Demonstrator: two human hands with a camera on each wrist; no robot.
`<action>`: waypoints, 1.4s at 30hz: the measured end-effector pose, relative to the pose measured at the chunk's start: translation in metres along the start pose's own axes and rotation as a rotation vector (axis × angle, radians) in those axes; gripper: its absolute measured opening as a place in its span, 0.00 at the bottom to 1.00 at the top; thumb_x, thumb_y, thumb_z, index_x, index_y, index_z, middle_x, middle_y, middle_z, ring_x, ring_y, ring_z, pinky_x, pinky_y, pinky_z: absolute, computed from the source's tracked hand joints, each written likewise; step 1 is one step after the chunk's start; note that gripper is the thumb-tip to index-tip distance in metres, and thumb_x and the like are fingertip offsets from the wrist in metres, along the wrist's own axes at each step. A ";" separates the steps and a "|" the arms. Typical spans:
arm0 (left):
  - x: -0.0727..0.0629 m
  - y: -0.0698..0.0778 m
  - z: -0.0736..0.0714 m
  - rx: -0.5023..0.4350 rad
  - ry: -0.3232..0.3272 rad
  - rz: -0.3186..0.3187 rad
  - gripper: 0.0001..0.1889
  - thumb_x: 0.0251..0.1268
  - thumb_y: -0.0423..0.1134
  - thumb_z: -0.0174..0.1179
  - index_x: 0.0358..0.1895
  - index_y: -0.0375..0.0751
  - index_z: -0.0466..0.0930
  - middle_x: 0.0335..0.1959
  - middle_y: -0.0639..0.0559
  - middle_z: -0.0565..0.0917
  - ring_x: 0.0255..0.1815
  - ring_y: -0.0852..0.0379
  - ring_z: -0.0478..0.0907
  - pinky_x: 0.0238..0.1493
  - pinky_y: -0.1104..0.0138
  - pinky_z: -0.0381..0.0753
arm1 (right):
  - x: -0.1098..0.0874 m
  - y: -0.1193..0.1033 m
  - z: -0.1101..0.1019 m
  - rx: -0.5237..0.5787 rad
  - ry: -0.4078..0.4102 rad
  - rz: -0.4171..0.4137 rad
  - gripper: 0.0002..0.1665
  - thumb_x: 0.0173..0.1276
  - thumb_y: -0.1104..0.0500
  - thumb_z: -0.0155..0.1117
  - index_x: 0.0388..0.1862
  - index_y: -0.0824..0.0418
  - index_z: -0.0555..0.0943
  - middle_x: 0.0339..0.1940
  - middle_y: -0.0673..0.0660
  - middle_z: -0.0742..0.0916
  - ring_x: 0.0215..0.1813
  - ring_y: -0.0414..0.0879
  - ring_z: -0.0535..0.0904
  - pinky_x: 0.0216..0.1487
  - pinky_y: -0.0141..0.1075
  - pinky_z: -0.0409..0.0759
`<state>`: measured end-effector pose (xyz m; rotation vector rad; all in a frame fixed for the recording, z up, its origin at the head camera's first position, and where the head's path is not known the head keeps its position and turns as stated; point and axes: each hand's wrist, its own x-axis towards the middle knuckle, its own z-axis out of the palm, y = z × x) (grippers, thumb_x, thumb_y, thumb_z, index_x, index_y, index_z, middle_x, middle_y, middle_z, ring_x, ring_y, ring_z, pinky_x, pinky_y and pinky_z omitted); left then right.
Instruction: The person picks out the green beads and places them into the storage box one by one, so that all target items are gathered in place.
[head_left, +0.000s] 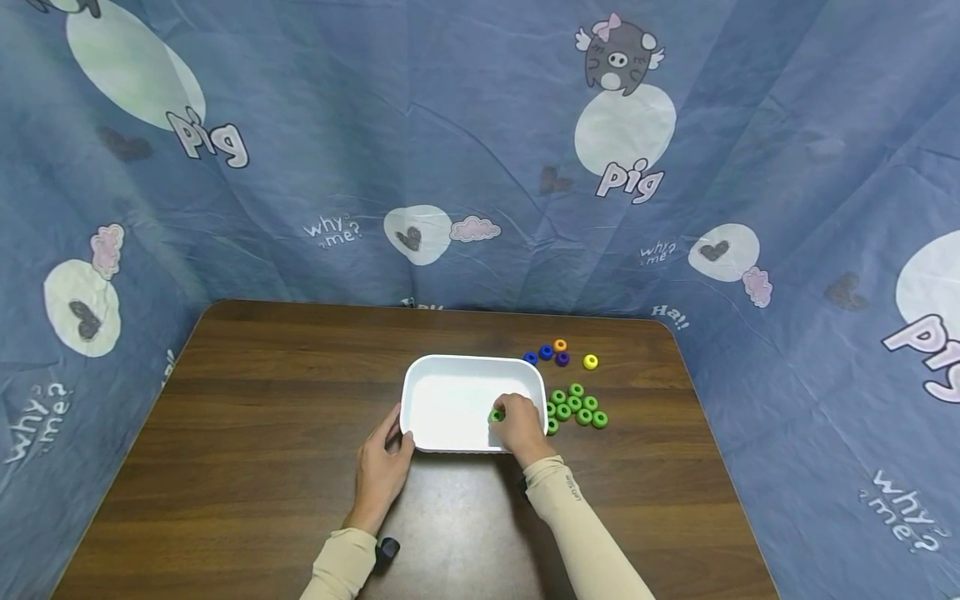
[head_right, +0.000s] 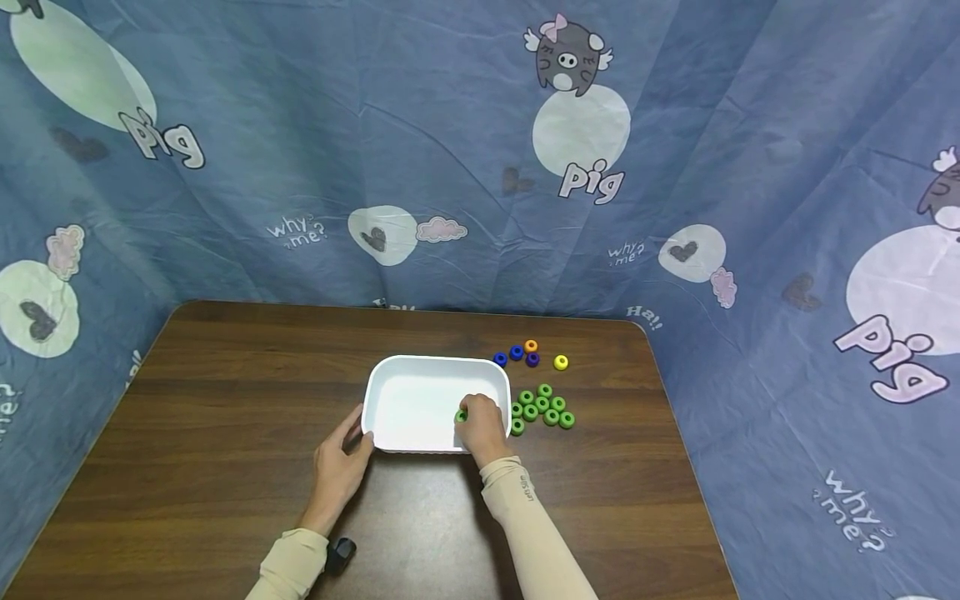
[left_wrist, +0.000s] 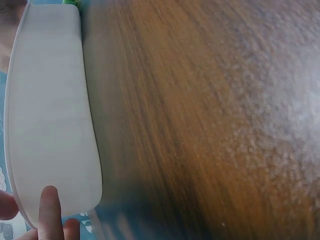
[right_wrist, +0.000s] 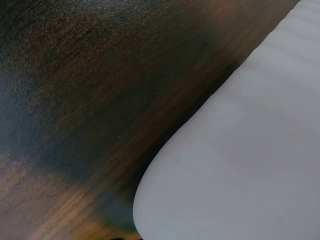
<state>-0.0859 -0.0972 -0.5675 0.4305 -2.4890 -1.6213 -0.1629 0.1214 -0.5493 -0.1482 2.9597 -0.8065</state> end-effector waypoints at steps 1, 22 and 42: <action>0.000 0.000 0.000 -0.003 -0.002 -0.001 0.28 0.67 0.34 0.59 0.71 0.40 0.72 0.69 0.39 0.77 0.67 0.41 0.78 0.70 0.49 0.75 | 0.000 0.000 0.000 0.001 -0.003 0.002 0.12 0.50 0.69 0.73 0.36 0.64 0.87 0.36 0.60 0.90 0.41 0.54 0.85 0.44 0.45 0.84; -0.002 -0.002 0.001 -0.038 -0.007 0.034 0.28 0.69 0.33 0.57 0.72 0.37 0.70 0.69 0.38 0.76 0.66 0.43 0.79 0.68 0.50 0.77 | -0.011 -0.002 -0.013 0.161 0.242 -0.082 0.13 0.61 0.61 0.72 0.43 0.66 0.86 0.36 0.62 0.90 0.38 0.54 0.86 0.40 0.43 0.85; -0.002 -0.002 0.002 -0.038 -0.008 0.025 0.29 0.69 0.32 0.57 0.73 0.37 0.68 0.69 0.39 0.77 0.67 0.43 0.78 0.69 0.51 0.77 | -0.039 0.062 -0.032 0.352 0.512 0.165 0.09 0.65 0.66 0.67 0.43 0.67 0.87 0.34 0.61 0.90 0.37 0.51 0.87 0.38 0.34 0.85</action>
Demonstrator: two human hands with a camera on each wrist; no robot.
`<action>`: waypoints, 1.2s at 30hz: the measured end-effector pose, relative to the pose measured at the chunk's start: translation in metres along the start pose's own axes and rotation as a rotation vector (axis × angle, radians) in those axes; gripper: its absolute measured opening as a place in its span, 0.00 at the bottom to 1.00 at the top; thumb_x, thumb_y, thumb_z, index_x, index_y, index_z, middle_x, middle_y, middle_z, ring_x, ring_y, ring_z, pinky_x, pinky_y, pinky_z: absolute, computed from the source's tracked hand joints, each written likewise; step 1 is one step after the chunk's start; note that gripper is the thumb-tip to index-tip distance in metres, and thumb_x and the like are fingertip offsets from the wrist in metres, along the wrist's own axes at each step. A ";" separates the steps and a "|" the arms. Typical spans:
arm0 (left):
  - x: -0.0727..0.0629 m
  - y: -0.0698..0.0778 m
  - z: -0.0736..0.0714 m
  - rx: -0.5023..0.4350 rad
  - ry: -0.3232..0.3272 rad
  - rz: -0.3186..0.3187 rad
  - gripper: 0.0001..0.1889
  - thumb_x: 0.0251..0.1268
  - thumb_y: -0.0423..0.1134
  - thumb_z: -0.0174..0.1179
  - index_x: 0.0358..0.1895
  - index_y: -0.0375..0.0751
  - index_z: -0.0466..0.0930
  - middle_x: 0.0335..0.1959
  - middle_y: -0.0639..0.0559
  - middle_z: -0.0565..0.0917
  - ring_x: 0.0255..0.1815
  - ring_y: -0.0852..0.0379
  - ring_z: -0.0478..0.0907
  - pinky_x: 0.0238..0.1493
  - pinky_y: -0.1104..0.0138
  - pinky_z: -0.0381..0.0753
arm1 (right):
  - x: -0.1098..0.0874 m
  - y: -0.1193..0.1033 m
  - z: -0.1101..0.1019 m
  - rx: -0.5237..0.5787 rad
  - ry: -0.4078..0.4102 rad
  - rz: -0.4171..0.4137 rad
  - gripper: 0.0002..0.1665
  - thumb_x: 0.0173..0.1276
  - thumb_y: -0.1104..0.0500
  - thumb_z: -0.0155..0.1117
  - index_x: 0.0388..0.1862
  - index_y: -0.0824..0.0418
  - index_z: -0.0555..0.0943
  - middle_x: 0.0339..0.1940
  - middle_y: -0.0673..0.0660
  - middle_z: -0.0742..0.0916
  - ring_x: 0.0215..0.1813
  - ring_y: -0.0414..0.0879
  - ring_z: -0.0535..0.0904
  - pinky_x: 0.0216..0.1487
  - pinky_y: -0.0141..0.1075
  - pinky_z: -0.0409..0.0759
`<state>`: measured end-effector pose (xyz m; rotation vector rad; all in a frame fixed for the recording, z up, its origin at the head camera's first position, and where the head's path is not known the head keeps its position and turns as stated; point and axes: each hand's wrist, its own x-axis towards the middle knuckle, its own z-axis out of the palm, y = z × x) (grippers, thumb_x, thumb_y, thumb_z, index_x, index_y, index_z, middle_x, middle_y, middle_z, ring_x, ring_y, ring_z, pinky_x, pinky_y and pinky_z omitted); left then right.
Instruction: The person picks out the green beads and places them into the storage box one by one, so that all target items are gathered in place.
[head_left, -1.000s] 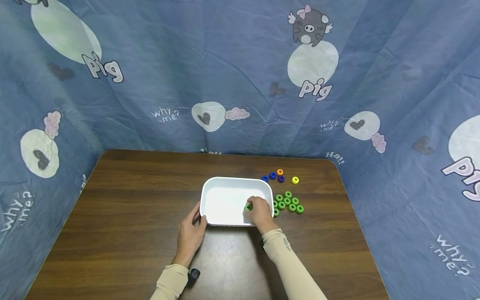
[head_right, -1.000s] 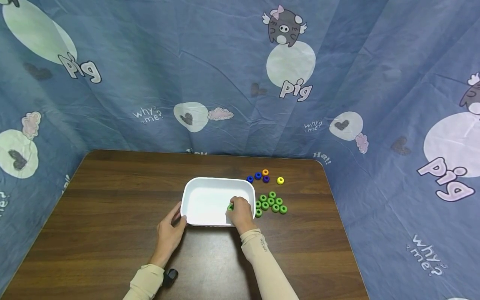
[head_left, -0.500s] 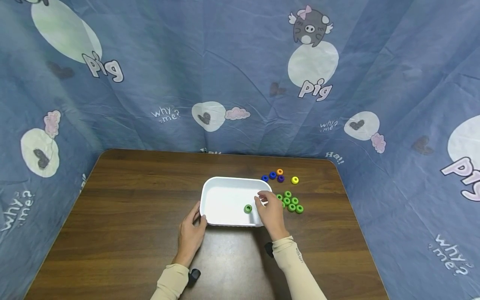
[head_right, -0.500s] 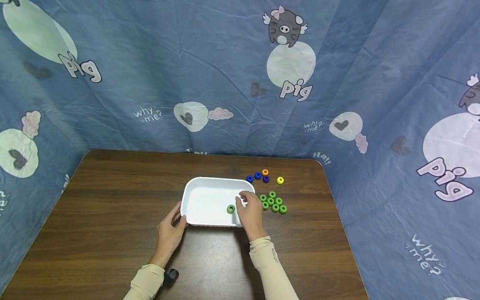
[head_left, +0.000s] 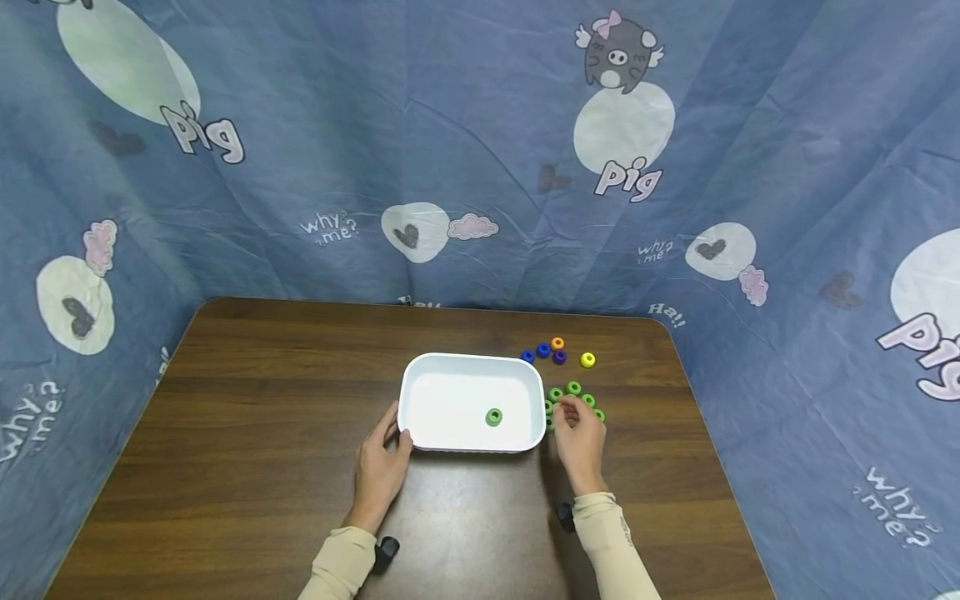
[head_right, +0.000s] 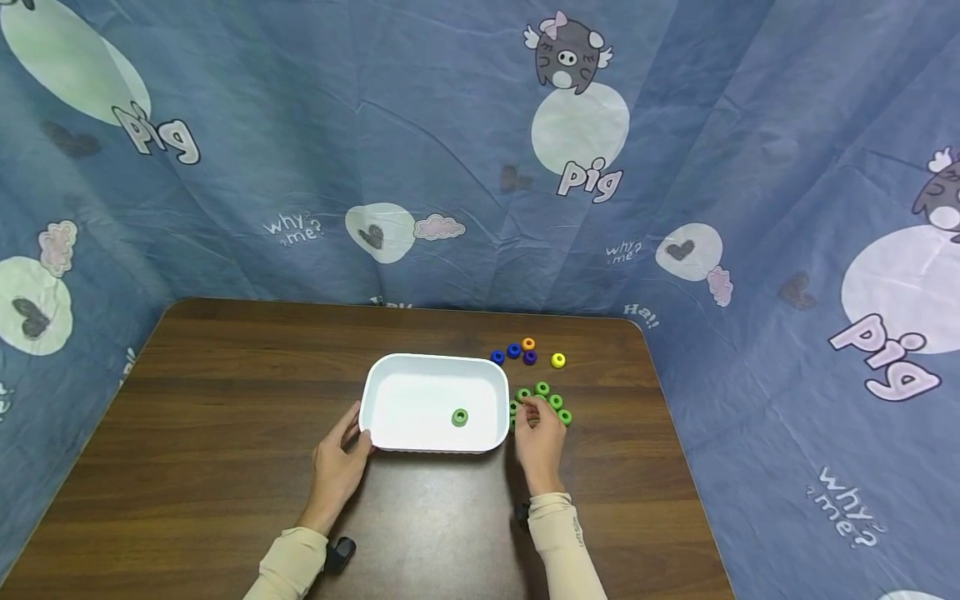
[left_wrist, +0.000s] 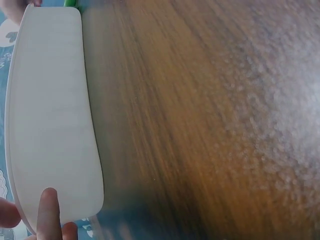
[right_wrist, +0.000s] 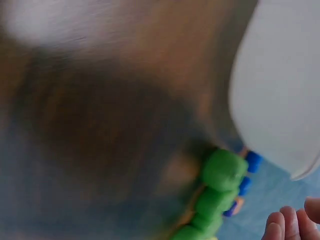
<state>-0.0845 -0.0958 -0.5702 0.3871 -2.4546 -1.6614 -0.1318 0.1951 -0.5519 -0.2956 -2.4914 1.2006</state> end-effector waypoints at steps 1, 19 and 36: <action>0.000 0.000 0.000 0.003 0.000 0.001 0.29 0.69 0.33 0.57 0.73 0.38 0.68 0.69 0.40 0.77 0.67 0.43 0.78 0.69 0.51 0.76 | 0.000 0.004 0.001 -0.006 0.007 0.002 0.09 0.64 0.66 0.67 0.43 0.67 0.87 0.34 0.61 0.90 0.36 0.51 0.87 0.38 0.33 0.84; -0.002 0.002 0.001 0.000 0.022 0.006 0.29 0.68 0.33 0.58 0.73 0.37 0.69 0.69 0.39 0.77 0.67 0.43 0.78 0.70 0.51 0.75 | -0.010 0.025 0.009 -0.048 -0.062 0.066 0.13 0.57 0.67 0.73 0.43 0.66 0.87 0.38 0.64 0.91 0.41 0.57 0.89 0.45 0.50 0.88; -0.002 0.002 0.001 -0.002 0.011 -0.015 0.29 0.69 0.33 0.57 0.73 0.37 0.68 0.70 0.39 0.76 0.68 0.43 0.77 0.71 0.51 0.74 | -0.012 0.032 0.015 -0.092 -0.093 0.068 0.15 0.55 0.65 0.75 0.43 0.64 0.88 0.38 0.63 0.91 0.40 0.57 0.89 0.46 0.49 0.87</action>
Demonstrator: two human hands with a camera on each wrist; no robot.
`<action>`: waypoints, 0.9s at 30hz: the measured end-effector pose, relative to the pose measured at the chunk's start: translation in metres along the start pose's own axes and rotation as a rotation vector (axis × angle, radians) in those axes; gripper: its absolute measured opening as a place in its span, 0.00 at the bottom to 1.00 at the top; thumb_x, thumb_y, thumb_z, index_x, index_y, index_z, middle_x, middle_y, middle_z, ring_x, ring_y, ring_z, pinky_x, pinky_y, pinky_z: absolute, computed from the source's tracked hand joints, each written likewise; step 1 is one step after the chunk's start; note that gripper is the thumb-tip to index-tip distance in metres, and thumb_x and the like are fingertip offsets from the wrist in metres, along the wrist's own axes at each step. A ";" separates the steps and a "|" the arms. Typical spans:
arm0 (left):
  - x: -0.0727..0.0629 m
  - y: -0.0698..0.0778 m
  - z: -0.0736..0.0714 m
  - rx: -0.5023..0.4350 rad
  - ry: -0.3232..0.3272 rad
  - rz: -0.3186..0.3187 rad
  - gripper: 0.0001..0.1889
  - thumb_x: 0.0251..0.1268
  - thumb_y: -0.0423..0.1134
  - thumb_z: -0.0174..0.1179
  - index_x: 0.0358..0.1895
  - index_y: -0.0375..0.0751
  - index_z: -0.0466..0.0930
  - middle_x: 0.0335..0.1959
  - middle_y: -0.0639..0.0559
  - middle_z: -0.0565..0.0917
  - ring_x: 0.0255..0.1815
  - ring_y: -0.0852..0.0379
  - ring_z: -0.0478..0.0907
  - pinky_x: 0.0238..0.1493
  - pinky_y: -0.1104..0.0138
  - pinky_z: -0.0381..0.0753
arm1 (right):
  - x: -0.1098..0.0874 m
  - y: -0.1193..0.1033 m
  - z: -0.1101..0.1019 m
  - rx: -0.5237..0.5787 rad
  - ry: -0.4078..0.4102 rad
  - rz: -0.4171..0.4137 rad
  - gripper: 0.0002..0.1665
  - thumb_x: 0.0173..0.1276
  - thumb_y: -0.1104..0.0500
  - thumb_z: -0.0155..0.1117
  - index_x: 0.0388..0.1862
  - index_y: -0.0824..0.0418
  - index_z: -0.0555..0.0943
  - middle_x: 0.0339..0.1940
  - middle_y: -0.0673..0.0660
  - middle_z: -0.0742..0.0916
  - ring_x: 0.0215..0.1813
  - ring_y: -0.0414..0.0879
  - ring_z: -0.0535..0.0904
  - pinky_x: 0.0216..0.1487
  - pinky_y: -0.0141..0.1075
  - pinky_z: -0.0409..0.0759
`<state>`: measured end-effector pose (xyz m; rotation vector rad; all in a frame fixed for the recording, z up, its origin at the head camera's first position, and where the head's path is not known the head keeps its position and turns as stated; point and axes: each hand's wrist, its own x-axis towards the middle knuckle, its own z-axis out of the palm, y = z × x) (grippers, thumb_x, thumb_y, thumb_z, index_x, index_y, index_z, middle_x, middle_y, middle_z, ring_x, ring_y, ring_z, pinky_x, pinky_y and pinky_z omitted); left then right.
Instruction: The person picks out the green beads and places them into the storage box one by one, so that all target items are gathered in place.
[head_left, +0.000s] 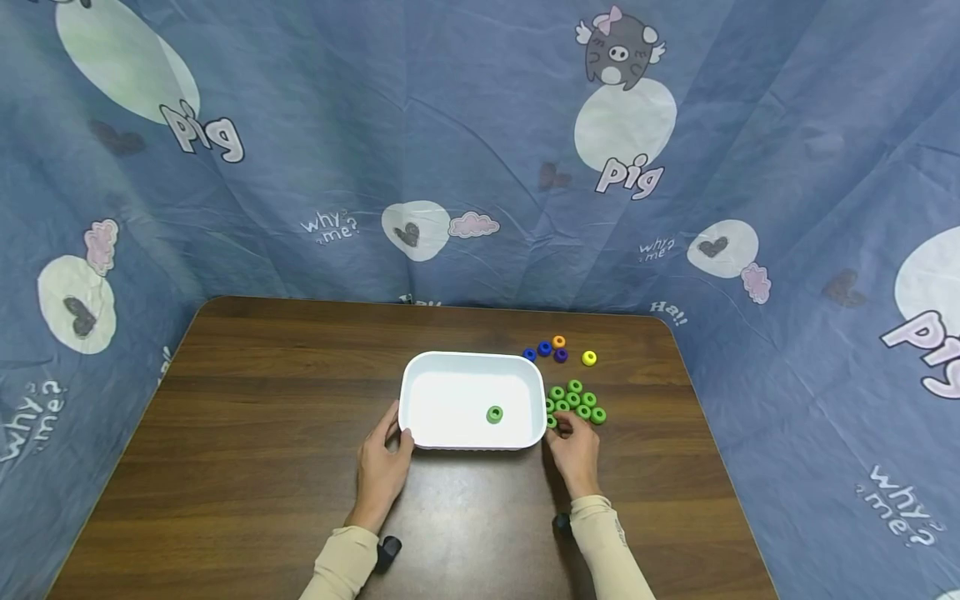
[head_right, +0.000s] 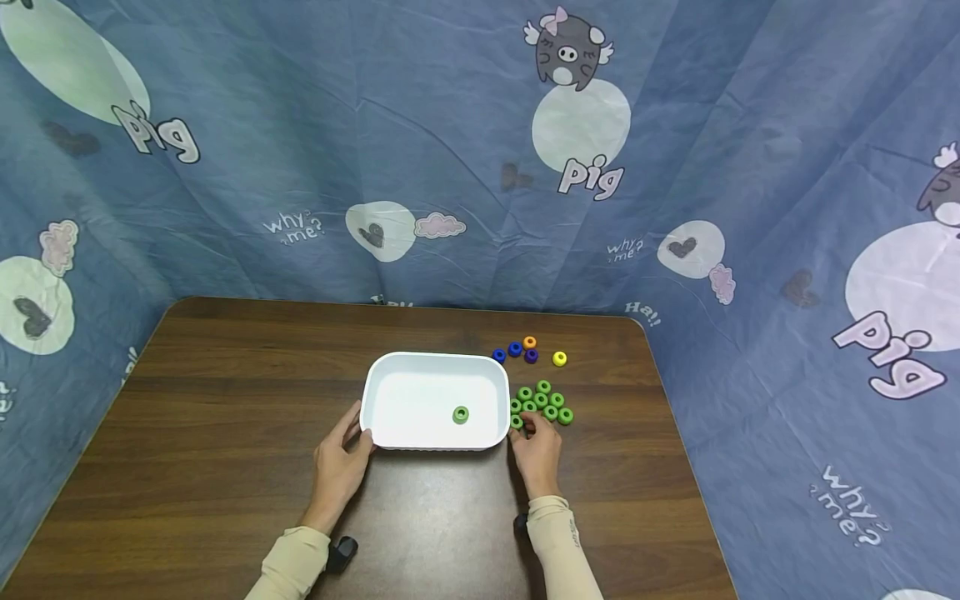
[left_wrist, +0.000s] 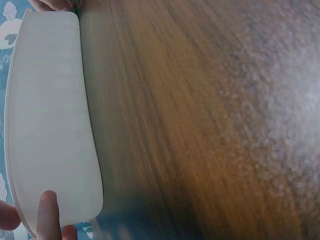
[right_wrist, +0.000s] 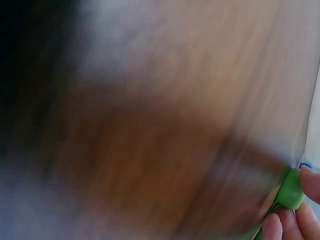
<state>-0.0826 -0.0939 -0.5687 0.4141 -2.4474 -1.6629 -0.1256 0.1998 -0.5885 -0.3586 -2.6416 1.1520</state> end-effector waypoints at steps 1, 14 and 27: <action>0.000 0.000 0.000 0.001 0.000 -0.002 0.29 0.69 0.34 0.57 0.73 0.37 0.68 0.70 0.39 0.76 0.68 0.43 0.77 0.71 0.51 0.74 | 0.000 0.000 0.000 0.001 0.000 0.002 0.15 0.55 0.65 0.75 0.43 0.64 0.88 0.38 0.63 0.91 0.40 0.57 0.89 0.46 0.49 0.87; 0.000 -0.001 0.000 0.008 0.002 0.002 0.28 0.69 0.34 0.58 0.72 0.35 0.69 0.69 0.37 0.76 0.68 0.42 0.78 0.71 0.51 0.75 | 0.002 0.000 0.002 0.004 -0.003 -0.012 0.15 0.55 0.65 0.75 0.44 0.65 0.88 0.38 0.64 0.91 0.39 0.56 0.88 0.45 0.48 0.87; 0.000 -0.002 0.000 0.008 0.005 0.009 0.28 0.69 0.34 0.58 0.72 0.36 0.70 0.69 0.36 0.76 0.68 0.42 0.77 0.70 0.50 0.75 | 0.001 -0.001 0.002 -0.022 -0.024 0.031 0.15 0.57 0.63 0.75 0.45 0.63 0.88 0.40 0.62 0.91 0.42 0.55 0.88 0.48 0.49 0.87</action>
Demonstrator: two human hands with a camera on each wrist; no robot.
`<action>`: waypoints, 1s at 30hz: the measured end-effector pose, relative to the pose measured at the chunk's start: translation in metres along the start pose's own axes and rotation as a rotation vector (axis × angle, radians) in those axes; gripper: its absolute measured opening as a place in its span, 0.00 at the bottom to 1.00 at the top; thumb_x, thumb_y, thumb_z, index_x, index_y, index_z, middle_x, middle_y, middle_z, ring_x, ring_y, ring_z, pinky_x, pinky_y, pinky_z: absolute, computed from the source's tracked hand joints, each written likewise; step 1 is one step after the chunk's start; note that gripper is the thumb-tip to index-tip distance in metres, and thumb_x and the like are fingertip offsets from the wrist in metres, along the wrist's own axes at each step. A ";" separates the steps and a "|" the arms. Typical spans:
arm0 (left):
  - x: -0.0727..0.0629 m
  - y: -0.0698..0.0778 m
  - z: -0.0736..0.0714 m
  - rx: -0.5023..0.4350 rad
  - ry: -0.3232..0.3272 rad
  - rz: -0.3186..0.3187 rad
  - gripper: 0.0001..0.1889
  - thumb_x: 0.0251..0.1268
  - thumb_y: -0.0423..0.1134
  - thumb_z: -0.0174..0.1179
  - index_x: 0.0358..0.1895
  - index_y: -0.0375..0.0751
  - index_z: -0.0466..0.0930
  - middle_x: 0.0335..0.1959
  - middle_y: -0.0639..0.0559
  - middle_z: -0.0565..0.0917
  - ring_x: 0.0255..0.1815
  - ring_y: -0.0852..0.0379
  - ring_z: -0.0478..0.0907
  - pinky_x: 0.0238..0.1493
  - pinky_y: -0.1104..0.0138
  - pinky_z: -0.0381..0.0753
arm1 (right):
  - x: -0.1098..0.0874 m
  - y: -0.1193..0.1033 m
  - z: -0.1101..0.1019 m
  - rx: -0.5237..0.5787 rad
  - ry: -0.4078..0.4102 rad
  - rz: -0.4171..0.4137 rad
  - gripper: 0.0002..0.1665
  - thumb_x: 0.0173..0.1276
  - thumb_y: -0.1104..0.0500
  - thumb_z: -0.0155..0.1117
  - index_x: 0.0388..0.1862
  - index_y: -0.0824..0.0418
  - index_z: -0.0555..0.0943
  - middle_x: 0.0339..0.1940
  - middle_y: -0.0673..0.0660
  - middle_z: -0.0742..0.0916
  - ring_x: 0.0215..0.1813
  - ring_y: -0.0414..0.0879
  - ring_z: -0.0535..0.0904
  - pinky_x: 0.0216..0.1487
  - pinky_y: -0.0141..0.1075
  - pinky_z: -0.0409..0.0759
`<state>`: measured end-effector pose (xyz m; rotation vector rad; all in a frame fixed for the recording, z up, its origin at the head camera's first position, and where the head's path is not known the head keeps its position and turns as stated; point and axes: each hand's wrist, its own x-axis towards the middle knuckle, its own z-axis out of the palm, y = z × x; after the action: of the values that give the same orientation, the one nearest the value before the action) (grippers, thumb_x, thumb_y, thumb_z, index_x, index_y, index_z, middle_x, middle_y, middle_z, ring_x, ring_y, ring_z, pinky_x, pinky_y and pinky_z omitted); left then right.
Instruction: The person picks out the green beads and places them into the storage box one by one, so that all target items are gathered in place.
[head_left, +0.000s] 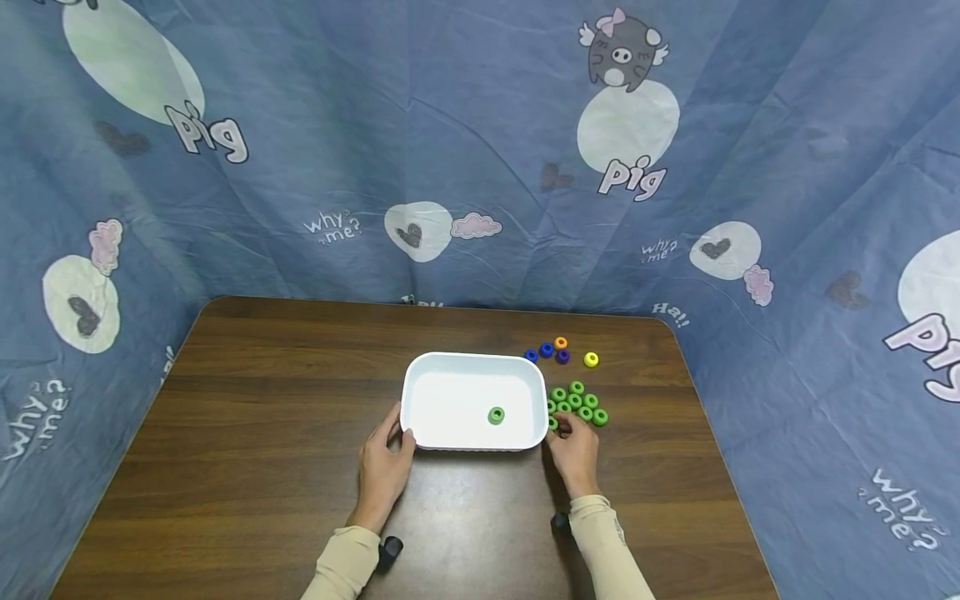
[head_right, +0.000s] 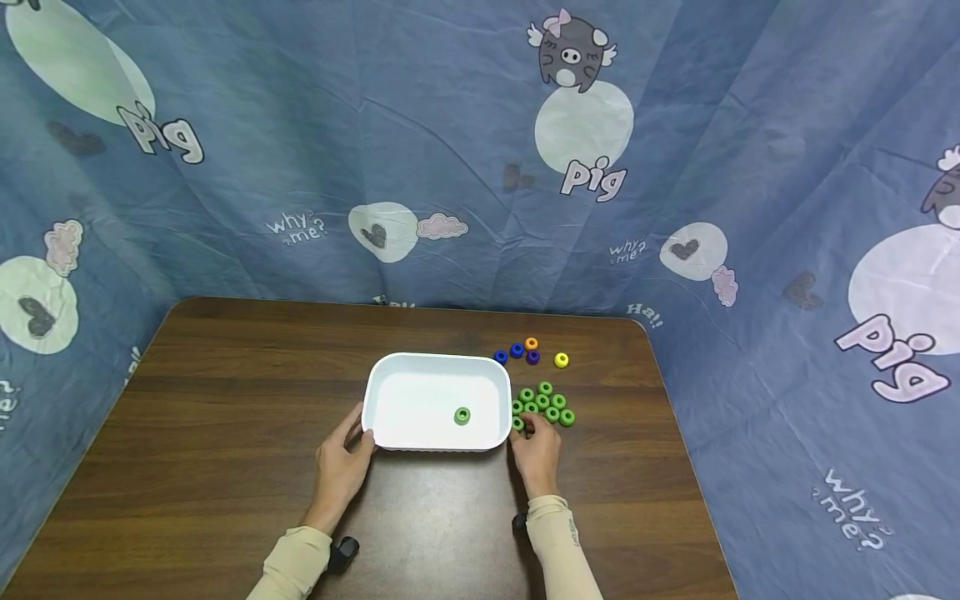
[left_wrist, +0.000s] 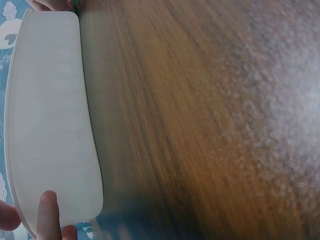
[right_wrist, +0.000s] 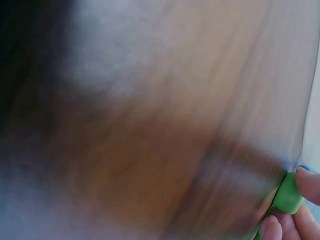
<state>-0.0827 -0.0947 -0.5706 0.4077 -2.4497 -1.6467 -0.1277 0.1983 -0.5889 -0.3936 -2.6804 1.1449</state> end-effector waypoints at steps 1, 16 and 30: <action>0.000 0.000 0.000 0.001 0.001 0.000 0.28 0.69 0.34 0.58 0.72 0.36 0.70 0.69 0.36 0.76 0.68 0.42 0.77 0.70 0.50 0.75 | 0.000 0.000 0.000 -0.004 -0.001 0.001 0.15 0.57 0.62 0.75 0.45 0.63 0.88 0.40 0.62 0.92 0.42 0.56 0.88 0.48 0.49 0.87; 0.000 0.001 0.001 0.003 0.014 -0.009 0.27 0.69 0.34 0.58 0.71 0.37 0.71 0.69 0.38 0.77 0.67 0.42 0.78 0.71 0.50 0.75 | 0.008 -0.012 -0.029 0.037 0.073 0.016 0.19 0.56 0.62 0.76 0.48 0.65 0.87 0.42 0.65 0.91 0.42 0.58 0.90 0.45 0.49 0.89; 0.001 0.001 0.002 0.005 0.019 -0.001 0.27 0.68 0.34 0.59 0.71 0.37 0.71 0.68 0.38 0.77 0.66 0.42 0.79 0.71 0.51 0.75 | 0.010 -0.053 -0.034 0.092 0.042 -0.111 0.18 0.57 0.63 0.76 0.48 0.63 0.87 0.45 0.63 0.91 0.45 0.58 0.88 0.48 0.49 0.88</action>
<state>-0.0839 -0.0934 -0.5707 0.4230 -2.4412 -1.6291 -0.1360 0.1891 -0.5263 -0.2479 -2.5665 1.2077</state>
